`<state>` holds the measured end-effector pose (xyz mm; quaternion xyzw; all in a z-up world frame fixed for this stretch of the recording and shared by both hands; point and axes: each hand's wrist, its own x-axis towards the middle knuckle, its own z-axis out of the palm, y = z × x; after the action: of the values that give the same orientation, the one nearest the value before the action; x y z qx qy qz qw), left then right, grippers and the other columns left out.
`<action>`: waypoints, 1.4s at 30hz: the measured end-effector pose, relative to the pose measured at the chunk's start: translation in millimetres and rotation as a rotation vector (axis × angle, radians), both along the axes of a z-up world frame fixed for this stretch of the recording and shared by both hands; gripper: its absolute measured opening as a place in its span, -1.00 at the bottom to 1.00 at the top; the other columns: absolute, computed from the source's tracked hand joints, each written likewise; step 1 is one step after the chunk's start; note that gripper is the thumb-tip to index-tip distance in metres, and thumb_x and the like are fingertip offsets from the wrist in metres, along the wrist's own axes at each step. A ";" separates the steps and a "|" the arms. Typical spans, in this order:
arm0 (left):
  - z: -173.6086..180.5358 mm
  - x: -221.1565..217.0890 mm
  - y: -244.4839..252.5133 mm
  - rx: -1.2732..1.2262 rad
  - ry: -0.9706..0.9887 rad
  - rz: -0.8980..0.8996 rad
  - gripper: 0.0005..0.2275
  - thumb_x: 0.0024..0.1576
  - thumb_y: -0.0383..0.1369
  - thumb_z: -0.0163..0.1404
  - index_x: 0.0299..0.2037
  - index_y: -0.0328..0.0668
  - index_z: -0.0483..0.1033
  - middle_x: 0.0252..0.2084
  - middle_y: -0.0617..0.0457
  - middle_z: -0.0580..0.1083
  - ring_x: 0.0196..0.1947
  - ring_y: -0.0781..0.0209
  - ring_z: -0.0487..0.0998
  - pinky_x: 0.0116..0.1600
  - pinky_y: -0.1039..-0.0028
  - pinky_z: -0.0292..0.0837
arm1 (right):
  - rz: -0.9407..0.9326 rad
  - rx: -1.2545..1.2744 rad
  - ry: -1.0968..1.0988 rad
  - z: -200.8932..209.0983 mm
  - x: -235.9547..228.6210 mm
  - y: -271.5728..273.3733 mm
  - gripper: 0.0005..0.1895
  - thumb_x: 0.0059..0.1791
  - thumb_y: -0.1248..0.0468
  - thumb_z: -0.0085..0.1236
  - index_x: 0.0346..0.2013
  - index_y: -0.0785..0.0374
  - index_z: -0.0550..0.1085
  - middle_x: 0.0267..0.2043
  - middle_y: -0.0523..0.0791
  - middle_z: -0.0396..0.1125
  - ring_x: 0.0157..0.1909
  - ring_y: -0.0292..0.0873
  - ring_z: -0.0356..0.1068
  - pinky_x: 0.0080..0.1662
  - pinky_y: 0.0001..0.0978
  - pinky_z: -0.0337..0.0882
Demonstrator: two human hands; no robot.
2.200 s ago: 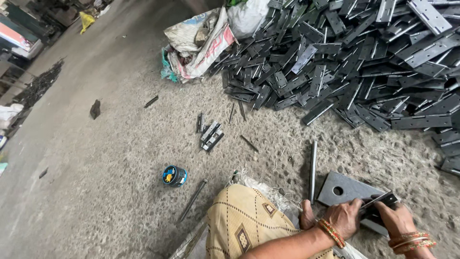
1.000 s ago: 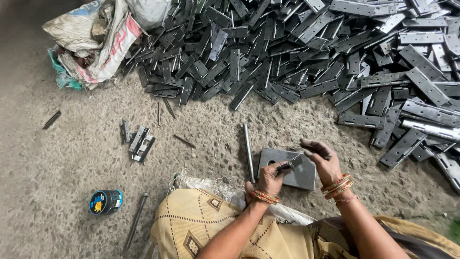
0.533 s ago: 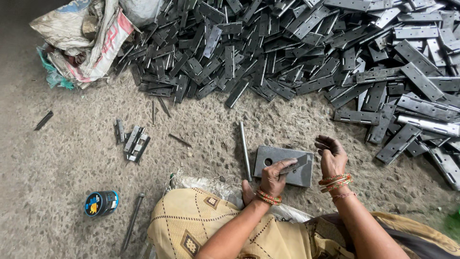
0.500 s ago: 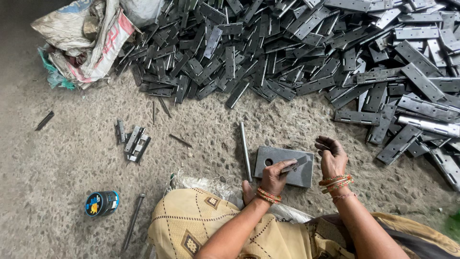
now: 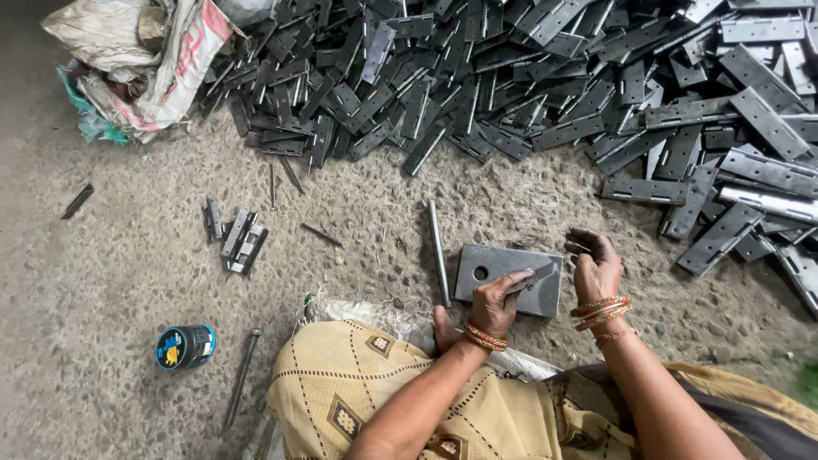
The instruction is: The person sits on the floor and repeatedly places metal hinge parts onto a metal block, then uses a cylindrical metal rod to press or align them. The person handles multiple hinge pieces from a large pile and stacks the processed pieces nearby.
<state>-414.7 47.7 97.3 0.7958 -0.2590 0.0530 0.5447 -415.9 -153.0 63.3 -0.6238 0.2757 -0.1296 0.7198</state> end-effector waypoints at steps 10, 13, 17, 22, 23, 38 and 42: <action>-2.0 -0.7 5.8 0.067 -0.031 0.053 -0.69 0.15 -0.61 0.00 0.04 -0.07 0.60 -0.09 -0.09 0.64 -0.09 0.05 0.71 -0.05 0.37 0.64 | -0.002 -0.118 0.028 -5.7 -2.7 8.4 -0.47 -0.10 0.59 -0.27 0.09 0.35 0.49 0.03 -0.03 0.51 0.03 -0.21 0.52 0.06 -0.48 0.44; -14.6 7.9 8.2 0.200 0.060 0.082 -0.77 0.18 -0.52 0.02 -0.01 -0.06 0.63 -0.20 -0.06 0.64 -0.25 0.08 0.68 -0.19 0.34 0.59 | 0.018 -0.088 0.074 3.0 0.2 10.7 -0.47 -0.08 0.58 -0.29 0.10 0.35 0.48 0.03 -0.04 0.52 0.04 -0.23 0.50 0.05 -0.46 0.41; -50.4 26.9 19.5 0.238 0.306 0.168 -0.90 0.20 -0.39 0.10 -0.14 -0.12 0.65 -0.38 0.00 0.65 -0.51 0.23 0.60 -0.40 0.35 0.42 | -0.012 -0.056 0.042 22.4 -4.4 13.0 -0.55 -0.05 0.54 -0.18 0.10 0.35 0.47 0.03 -0.05 0.51 0.03 -0.24 0.49 0.04 -0.45 0.44; -76.5 67.8 72.2 -0.083 0.396 0.364 -0.87 0.25 -0.39 0.13 -0.20 -0.36 0.57 -0.29 -0.04 0.62 -0.34 0.28 0.50 -0.21 0.39 0.43 | 0.004 -0.081 -0.099 79.6 -2.4 23.6 -0.67 0.05 0.41 0.10 0.13 0.35 0.45 0.01 -0.07 0.50 0.00 -0.29 0.46 0.06 -0.48 0.46; -76.2 81.7 84.7 -0.098 0.354 0.426 -0.86 0.23 -0.41 0.11 -0.15 -0.37 0.56 -0.24 -0.02 0.62 -0.31 0.27 0.53 -0.18 0.39 0.44 | 0.002 -0.140 -0.100 96.1 -4.2 24.0 -0.66 0.05 0.39 0.14 0.13 0.35 0.45 0.00 -0.07 0.50 0.00 -0.29 0.47 0.06 -0.48 0.46; -65.7 166.1 203.8 0.787 0.555 0.454 -0.71 0.08 -0.27 0.17 -0.09 -0.30 0.58 -0.08 -0.32 0.57 -0.03 -0.27 0.58 0.06 0.08 0.47 | 0.412 0.056 -0.144 208.8 -54.4 118.9 -0.49 0.04 0.30 0.19 0.27 0.34 0.35 0.07 -0.05 0.42 0.09 -0.25 0.42 0.14 -0.43 0.43; -65.5 147.9 182.2 0.653 0.575 0.626 -0.75 0.07 -0.37 0.13 -0.06 -0.27 0.59 -0.09 -0.28 0.61 -0.05 -0.16 0.66 0.08 0.15 0.54 | 0.511 0.365 0.065 131.6 -37.0 179.4 -0.48 0.04 0.25 0.16 0.28 0.33 0.34 0.09 -0.06 0.41 0.10 -0.24 0.39 0.15 -0.41 0.41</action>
<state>-266.8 229.9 31.8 0.9455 0.1473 -0.0906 0.2759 -452.9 26.5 194.9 -0.5373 0.1515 0.1269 0.8199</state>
